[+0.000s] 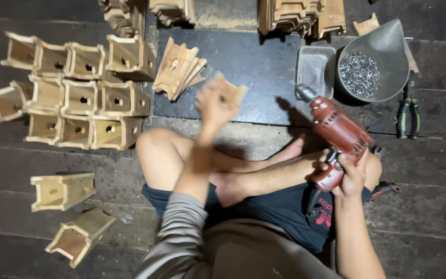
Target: The person drills holes into small wooden panels using a handheld power drill. The person picks up individual panels from a pile, positions them, and uses the drill to make holes before setting them aside.
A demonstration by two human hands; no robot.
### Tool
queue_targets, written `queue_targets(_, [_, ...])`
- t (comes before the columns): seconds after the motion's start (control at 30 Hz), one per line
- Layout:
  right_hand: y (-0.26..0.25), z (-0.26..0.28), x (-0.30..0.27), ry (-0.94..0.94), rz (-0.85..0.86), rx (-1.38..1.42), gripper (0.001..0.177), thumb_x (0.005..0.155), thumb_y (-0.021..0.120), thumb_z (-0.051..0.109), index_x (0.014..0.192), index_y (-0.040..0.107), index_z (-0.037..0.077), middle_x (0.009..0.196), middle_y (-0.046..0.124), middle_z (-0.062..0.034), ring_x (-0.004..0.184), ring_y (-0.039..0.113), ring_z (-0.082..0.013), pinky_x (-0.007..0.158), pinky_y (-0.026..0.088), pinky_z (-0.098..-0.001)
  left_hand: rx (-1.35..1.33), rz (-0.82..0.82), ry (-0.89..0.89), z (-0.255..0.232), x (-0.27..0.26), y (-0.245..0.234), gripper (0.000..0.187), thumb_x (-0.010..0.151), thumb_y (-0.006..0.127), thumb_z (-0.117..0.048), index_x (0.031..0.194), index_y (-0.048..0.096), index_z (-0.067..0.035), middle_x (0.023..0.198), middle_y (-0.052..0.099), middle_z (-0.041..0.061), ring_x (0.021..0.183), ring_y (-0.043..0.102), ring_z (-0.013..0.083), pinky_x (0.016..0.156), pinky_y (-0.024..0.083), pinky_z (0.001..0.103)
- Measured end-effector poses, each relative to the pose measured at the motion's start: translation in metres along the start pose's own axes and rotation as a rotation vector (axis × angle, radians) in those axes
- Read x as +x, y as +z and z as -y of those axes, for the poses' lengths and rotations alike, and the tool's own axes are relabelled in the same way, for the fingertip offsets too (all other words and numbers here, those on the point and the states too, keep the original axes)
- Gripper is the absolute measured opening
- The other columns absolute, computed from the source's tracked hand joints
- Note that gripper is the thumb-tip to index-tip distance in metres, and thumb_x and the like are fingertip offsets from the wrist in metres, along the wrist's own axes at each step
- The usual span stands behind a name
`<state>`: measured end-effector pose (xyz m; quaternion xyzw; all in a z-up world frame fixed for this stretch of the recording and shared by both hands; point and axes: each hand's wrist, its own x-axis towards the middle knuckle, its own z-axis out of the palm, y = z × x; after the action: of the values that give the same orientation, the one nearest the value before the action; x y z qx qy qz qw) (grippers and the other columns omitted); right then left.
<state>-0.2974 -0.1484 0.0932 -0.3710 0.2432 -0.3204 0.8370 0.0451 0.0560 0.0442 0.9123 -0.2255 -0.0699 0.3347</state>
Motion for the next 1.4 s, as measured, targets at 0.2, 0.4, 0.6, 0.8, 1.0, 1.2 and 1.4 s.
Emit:
queue_targets(0.2, [0.031,0.000,0.005,0.005,0.084,0.011,0.063,0.089,0.072,0.001,0.140,0.039,0.016,0.120,0.058,-0.0301,0.083,0.067,-0.0365,0.054,0.057,-0.0341,0.318,0.033,-0.083,-0.006,0.091,-0.114,0.092,0.081,0.075,-0.050,0.158,0.026,-0.032,0.161,0.030,0.021,0.145,0.028,0.0429,0.113,0.027,0.067])
queue_targets(0.4, [0.034,-0.007,0.008,-0.077,-0.041,-0.045,0.065,0.083,0.073,0.001,0.139,0.046,0.019,0.116,0.068,-0.0209,0.079,0.073,-0.0362,0.046,0.061,-0.0392,0.285,0.144,-0.021,0.046,0.097,-0.111,0.099,0.069,0.093,-0.041,0.155,0.045,-0.028,0.151,0.038,0.027,0.137,0.042,0.0537,0.108,0.036,0.068])
queue_targets(0.6, [0.033,-0.011,0.001,-0.078,-0.109,-0.015,0.072,0.080,0.075,-0.001,0.142,0.044,0.021,0.112,0.067,-0.0219,0.076,0.073,-0.0354,0.046,0.061,-0.0395,0.248,0.195,-0.151,0.060,0.103,-0.115,0.118,0.069,0.095,-0.035,0.164,0.024,-0.033,0.156,0.039,0.024,0.140,0.041,0.0544,0.110,0.032,0.069])
queue_targets(0.8, [0.002,-0.029,0.015,-0.101,-0.158,-0.089,0.076,0.076,0.078,0.001,0.143,0.046,0.018,0.117,0.068,-0.0191,0.084,0.072,-0.0304,0.052,0.062,-0.0396,0.405,0.089,-0.030,-0.005,0.096,-0.105,0.108,0.077,0.085,-0.034,0.164,0.022,-0.023,0.163,0.029,0.024,0.147,0.030,0.0493,0.110,0.019,0.073])
queue_targets(1.0, [0.011,-0.026,0.011,-0.069,-0.133,-0.130,0.078,0.076,0.080,0.004,0.144,0.045,0.019,0.112,0.068,-0.0187,0.074,0.072,-0.0290,0.049,0.063,-0.0380,0.437,-0.215,0.214,0.005,0.152,-0.060,0.078,0.079,0.089,-0.033,0.147,0.054,-0.021,0.153,0.040,0.014,0.140,0.037,0.0371,0.108,0.027,0.058])
queue_targets(1.2, [0.032,-0.009,0.006,-0.013,-0.026,-0.045,0.071,0.088,0.068,-0.005,0.146,0.034,0.018,0.103,0.058,-0.0275,0.059,0.061,-0.0322,0.050,0.058,-0.0378,0.382,-0.097,-0.222,-0.022,0.226,-0.106,0.045,0.094,0.075,-0.043,0.127,0.058,-0.018,0.164,0.026,0.016,0.150,0.024,0.0394,0.122,0.013,0.060])
queue_targets(1.4, [0.038,-0.008,0.011,0.005,-0.060,-0.119,0.070,0.087,0.071,0.000,0.144,0.034,0.015,0.103,0.059,-0.0265,0.059,0.064,-0.0312,0.048,0.059,-0.0357,0.501,-0.097,-0.310,0.035,0.280,-0.099,0.082,0.084,0.083,-0.068,0.128,0.047,-0.008,0.154,0.043,0.018,0.132,0.049,0.0425,0.107,0.040,0.063])
